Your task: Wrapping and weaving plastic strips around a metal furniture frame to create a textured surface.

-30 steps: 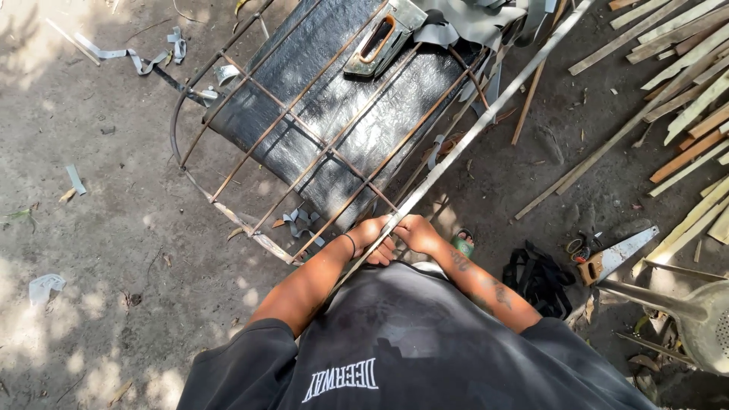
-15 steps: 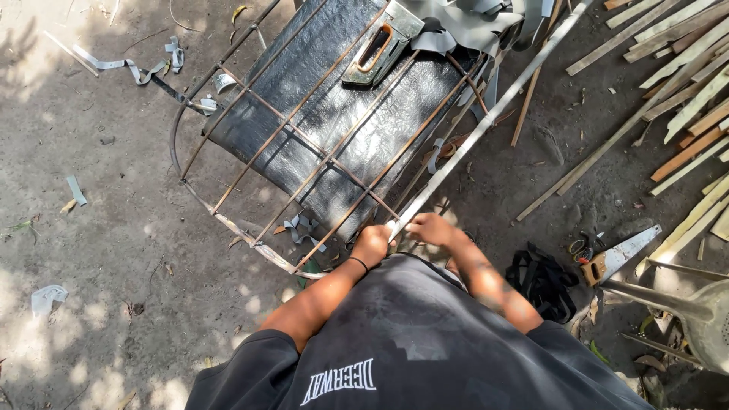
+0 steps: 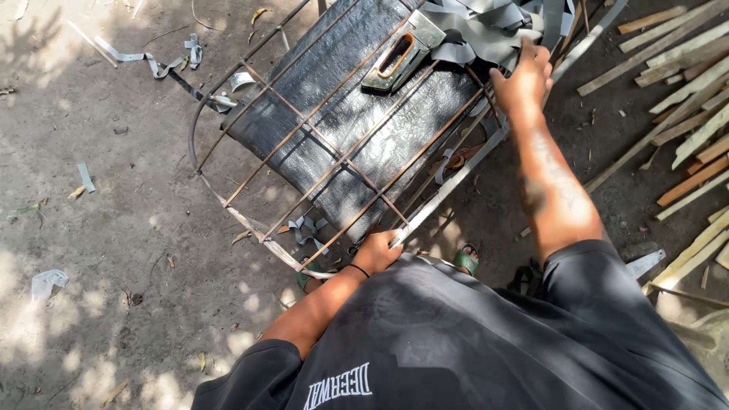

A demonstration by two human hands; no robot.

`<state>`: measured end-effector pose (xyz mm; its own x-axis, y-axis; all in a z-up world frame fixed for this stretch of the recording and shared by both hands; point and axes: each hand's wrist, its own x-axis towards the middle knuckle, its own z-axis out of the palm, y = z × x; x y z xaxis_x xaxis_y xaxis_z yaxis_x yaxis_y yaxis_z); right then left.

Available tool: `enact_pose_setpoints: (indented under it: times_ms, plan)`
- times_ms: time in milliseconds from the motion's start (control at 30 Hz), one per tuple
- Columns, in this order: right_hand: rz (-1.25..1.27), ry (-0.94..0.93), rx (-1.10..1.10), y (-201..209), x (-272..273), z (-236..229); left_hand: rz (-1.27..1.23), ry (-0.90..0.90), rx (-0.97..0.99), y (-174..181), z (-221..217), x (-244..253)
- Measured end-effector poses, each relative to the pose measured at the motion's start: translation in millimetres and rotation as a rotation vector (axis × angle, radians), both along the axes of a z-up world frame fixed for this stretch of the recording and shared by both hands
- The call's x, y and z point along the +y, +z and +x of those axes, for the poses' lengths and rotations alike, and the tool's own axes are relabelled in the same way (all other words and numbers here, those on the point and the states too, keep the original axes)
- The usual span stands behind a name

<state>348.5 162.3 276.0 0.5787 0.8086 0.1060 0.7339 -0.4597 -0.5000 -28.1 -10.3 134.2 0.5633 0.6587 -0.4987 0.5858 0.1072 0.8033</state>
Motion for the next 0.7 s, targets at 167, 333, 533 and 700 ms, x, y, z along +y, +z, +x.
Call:
enact_pose_setpoints:
  times_ms: [167, 333, 533, 700]
  plan:
    - [0.116, 0.223, -0.198, -10, 34, 32, 0.032, -0.028, -0.018, -9, 2, 1]
    - [0.425, 0.386, 0.192, 64, 15, -8, 0.013, -0.024, -0.005, -2, 3, -3]
    - [0.455, 0.529, 0.679, 170, -56, -85, 0.013, -0.009, -0.098, 15, 2, -4]
    - [0.532, 0.364, 1.105, 154, -122, -113, -0.021, -0.015, -0.066, 17, -1, 0]
